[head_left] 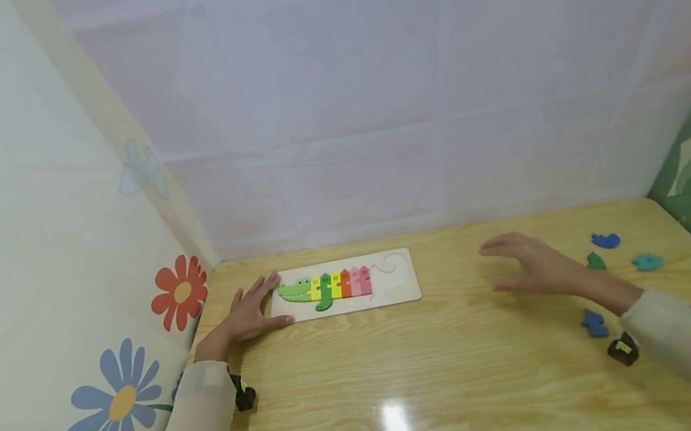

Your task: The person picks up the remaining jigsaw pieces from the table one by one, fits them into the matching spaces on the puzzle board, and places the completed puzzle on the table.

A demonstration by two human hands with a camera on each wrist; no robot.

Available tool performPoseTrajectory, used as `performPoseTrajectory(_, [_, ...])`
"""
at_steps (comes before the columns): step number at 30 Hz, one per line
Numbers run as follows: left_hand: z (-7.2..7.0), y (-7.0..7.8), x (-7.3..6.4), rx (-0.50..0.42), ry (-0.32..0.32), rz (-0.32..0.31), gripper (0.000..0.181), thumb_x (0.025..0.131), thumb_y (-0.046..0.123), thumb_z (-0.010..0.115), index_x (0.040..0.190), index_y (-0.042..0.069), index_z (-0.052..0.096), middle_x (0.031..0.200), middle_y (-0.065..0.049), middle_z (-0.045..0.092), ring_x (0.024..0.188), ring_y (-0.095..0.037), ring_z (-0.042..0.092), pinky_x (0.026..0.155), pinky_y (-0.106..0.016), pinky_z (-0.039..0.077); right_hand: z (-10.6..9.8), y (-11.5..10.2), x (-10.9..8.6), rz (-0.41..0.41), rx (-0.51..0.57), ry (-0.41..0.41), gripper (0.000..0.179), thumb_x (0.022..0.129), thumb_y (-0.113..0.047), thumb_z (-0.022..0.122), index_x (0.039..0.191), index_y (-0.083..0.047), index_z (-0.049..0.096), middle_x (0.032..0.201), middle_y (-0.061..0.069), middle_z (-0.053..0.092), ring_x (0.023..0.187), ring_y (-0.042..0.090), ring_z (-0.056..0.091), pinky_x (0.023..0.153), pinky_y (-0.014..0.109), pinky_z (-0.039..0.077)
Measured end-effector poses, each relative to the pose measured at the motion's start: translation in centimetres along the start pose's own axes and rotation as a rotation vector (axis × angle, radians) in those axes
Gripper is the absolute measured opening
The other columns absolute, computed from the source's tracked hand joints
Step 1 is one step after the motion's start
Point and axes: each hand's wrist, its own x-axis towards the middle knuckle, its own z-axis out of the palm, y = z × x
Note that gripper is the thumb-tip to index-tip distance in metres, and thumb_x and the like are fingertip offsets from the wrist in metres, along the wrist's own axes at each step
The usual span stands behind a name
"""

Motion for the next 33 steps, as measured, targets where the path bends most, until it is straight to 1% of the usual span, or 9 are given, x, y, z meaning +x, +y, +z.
performPoseTrajectory(5, [0.1, 0.1, 0.2, 0.001, -0.005, 0.006, 0.113, 0.087, 0.061, 0.079, 0.168, 0.004, 0.024, 0.176, -0.019, 0.017, 0.162, -0.046, 0.008, 0.125, -0.07, -0.005, -0.7, 0.2, -1.0, -0.005, -0.01, 0.016, 0.065, 0.082, -0.016, 0.093, 0.136, 0.007, 0.066, 0.134, 0.024, 0.067, 0.123, 0.045, 0.062, 0.098, 0.062, 0.054])
performPoseTrajectory(9, [0.2, 0.1, 0.2, -0.006, 0.006, 0.02, 0.114, 0.086, 0.061, 0.08, 0.167, 0.003, 0.025, 0.175, -0.021, 0.018, 0.161, -0.047, 0.009, 0.125, -0.071, -0.005, -1.1, 0.3, -1.6, 0.0, -0.009, 0.015, 0.065, 0.082, -0.016, 0.093, 0.136, 0.007, 0.066, 0.134, 0.023, 0.067, 0.122, 0.045, 0.062, 0.097, 0.063, 0.054])
performPoseTrajectory(13, [0.2, 0.0, 0.1, -0.009, 0.01, 0.019, 0.116, 0.085, 0.063, 0.08, 0.167, 0.003, 0.025, 0.174, -0.022, 0.018, 0.161, -0.048, 0.009, 0.124, -0.071, -0.004, -1.6, 0.5, -2.1, -0.002, -0.035, 0.028, 0.066, 0.079, -0.015, 0.094, 0.135, 0.007, 0.067, 0.132, 0.024, 0.068, 0.121, 0.045, 0.063, 0.096, 0.062, 0.055])
performPoseTrajectory(16, [0.1, -0.1, 0.0, -0.007, 0.005, 0.007, 0.115, 0.086, 0.062, 0.08, 0.168, 0.003, 0.025, 0.175, -0.022, 0.018, 0.161, -0.048, 0.009, 0.125, -0.071, -0.005, -2.1, 0.5, -2.6, 0.016, -0.039, 0.025, 0.066, 0.079, -0.015, 0.094, 0.135, 0.007, 0.067, 0.133, 0.024, 0.068, 0.121, 0.046, 0.063, 0.096, 0.063, 0.055])
performPoseTrajectory(19, [0.1, -0.1, 0.0, 0.006, 0.003, 0.001, 0.113, 0.087, 0.059, 0.081, 0.168, 0.004, 0.025, 0.175, -0.022, 0.018, 0.161, -0.048, 0.009, 0.125, -0.071, -0.004, -2.7, 0.6, -3.2, 0.054, -0.032, 0.005, 0.065, 0.081, -0.015, 0.093, 0.136, 0.007, 0.066, 0.134, 0.026, 0.067, 0.123, 0.048, 0.061, 0.097, 0.065, 0.053])
performPoseTrajectory(25, [0.1, 0.0, 0.0, 0.019, -0.002, 0.006, 0.112, 0.087, 0.058, 0.081, 0.167, 0.002, 0.025, 0.174, -0.022, 0.019, 0.161, -0.048, 0.01, 0.124, -0.073, -0.002, -3.7, 1.2, -4.8, 0.119, -0.022, -0.03, 0.066, 0.085, -0.018, 0.091, 0.139, 0.007, 0.064, 0.138, 0.028, 0.064, 0.127, 0.051, 0.058, 0.098, 0.067, 0.051])
performPoseTrajectory(29, [0.1, -0.1, 0.0, 0.019, 0.003, 0.016, 0.114, 0.087, 0.06, 0.081, 0.167, 0.002, 0.025, 0.174, -0.023, 0.019, 0.16, -0.049, 0.011, 0.124, -0.074, -0.001, -4.0, 1.7, -5.8, 0.127, -0.003, -0.013, 0.067, 0.084, -0.017, 0.091, 0.14, 0.007, 0.063, 0.139, 0.029, 0.063, 0.127, 0.052, 0.058, 0.096, 0.068, 0.052])
performPoseTrajectory(33, [0.0, -0.1, 0.2, 0.021, 0.005, 0.02, 0.113, 0.087, 0.059, 0.081, 0.167, 0.003, 0.026, 0.175, -0.022, 0.019, 0.161, -0.047, 0.011, 0.124, -0.074, 0.0, -4.3, 2.2, -6.5, 0.129, -0.032, 0.004, 0.068, 0.081, -0.018, 0.093, 0.138, 0.007, 0.064, 0.136, 0.03, 0.064, 0.123, 0.053, 0.059, 0.095, 0.069, 0.052])
